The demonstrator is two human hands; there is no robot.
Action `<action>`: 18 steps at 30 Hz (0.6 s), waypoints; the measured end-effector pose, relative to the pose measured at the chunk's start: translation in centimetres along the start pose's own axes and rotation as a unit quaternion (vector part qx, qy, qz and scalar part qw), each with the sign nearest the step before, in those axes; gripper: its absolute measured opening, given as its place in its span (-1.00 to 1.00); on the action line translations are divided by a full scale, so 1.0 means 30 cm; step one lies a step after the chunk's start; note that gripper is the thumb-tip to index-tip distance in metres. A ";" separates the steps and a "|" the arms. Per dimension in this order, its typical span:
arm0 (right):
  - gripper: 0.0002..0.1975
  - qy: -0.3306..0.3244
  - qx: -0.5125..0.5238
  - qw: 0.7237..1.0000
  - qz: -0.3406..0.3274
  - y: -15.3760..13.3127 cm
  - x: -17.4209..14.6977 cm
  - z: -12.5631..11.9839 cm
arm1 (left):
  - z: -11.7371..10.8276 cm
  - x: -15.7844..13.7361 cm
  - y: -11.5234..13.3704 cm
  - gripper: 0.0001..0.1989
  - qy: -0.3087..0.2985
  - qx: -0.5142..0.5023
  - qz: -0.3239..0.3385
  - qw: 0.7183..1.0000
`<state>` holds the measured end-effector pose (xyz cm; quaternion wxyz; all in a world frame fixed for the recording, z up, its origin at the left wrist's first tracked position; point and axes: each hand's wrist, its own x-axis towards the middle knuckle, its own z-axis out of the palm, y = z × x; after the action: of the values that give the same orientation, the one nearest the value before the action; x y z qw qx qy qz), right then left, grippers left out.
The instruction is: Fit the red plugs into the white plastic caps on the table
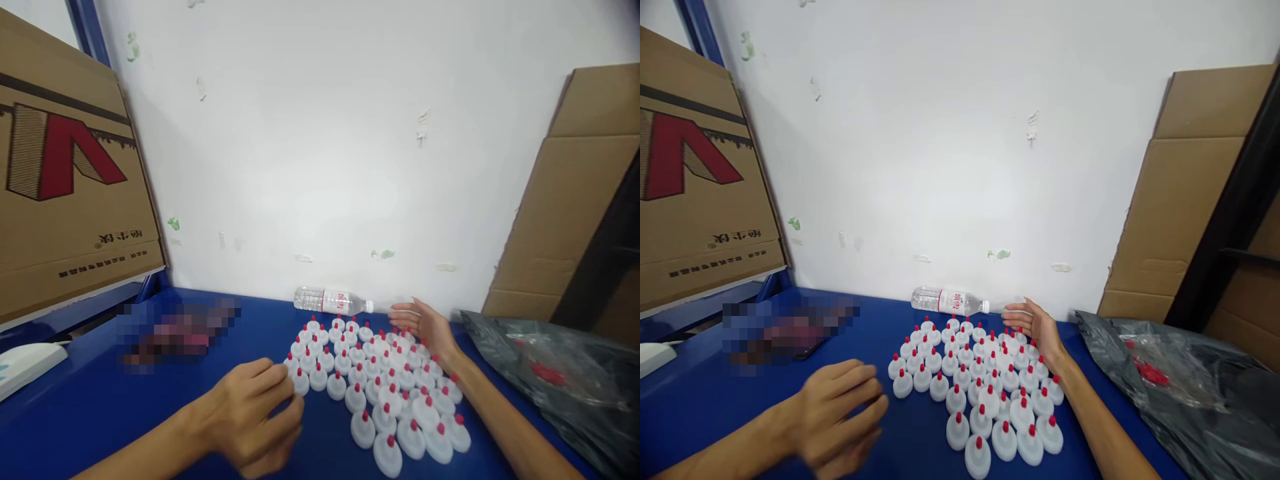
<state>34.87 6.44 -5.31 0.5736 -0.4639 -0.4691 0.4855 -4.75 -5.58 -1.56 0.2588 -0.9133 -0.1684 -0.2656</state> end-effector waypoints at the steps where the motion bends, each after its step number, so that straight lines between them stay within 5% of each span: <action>1: -0.52 0.006 0.002 1.000 -0.007 -0.007 -0.004 0.003 | 0.019 0.029 -0.024 -0.86 -0.001 -0.028 0.015 0.999; 8: -0.58 0.135 -0.004 0.978 -0.161 -0.151 -0.022 0.026 | 0.054 0.063 -0.019 -0.93 -0.051 -0.002 -0.108 0.993; 12: -0.60 0.186 -0.066 0.939 -0.281 -0.250 -0.112 0.139 | 0.075 0.027 -0.013 -0.84 -0.091 0.018 -0.151 0.984; 14: -0.63 0.167 -0.124 0.920 -0.331 -0.260 -0.199 0.242 | 0.089 0.028 -0.017 -0.77 -0.153 0.016 -0.170 0.973; 18: -0.73 0.026 -0.235 0.879 -0.414 -0.204 -0.387 0.479 | 0.102 0.050 -0.031 -0.66 -0.262 0.002 -0.207 0.943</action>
<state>20.38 -4.58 1.57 0.6088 -0.3606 -0.7034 0.0670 -2.73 -2.85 -2.58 0.1468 -0.8951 -0.4161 -0.0642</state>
